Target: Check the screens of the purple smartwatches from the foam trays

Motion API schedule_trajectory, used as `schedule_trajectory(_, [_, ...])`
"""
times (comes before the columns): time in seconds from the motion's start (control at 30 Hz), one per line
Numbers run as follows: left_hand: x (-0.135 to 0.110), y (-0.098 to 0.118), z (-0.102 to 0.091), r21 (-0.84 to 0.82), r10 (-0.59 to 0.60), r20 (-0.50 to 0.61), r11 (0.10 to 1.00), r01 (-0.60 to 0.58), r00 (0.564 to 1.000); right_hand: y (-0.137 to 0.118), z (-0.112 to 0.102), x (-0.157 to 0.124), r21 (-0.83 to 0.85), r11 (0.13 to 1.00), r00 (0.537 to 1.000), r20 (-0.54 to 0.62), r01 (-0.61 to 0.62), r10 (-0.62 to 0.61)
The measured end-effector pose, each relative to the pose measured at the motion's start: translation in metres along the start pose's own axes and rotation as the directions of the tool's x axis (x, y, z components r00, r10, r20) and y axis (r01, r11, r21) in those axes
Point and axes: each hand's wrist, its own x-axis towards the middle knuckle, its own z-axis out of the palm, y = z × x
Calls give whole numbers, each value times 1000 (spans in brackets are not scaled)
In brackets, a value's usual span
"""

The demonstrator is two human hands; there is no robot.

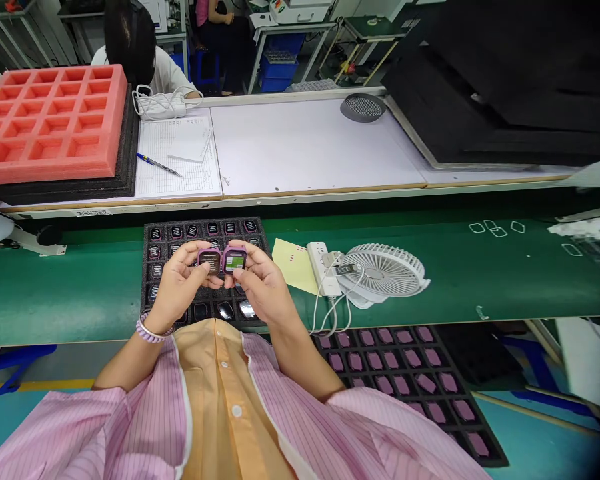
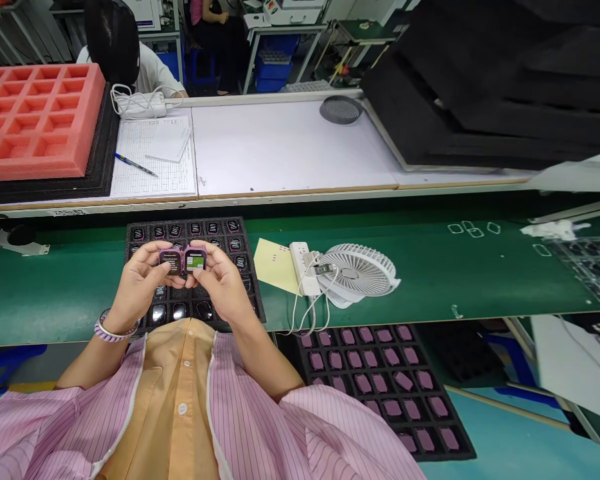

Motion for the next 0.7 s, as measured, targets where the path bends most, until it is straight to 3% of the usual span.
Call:
schedule_trajectory(0.27, [-2, 0, -1, -54, 27, 30, 998, -25, 999, 0, -1, 0, -15, 1000, 1000, -5, -6, 6])
schedule_trajectory(0.7, [-3, 0, -1, -139, -56, 8, 989, 57, 998, 6, 2, 6, 64, 997, 996, -78, -34, 39])
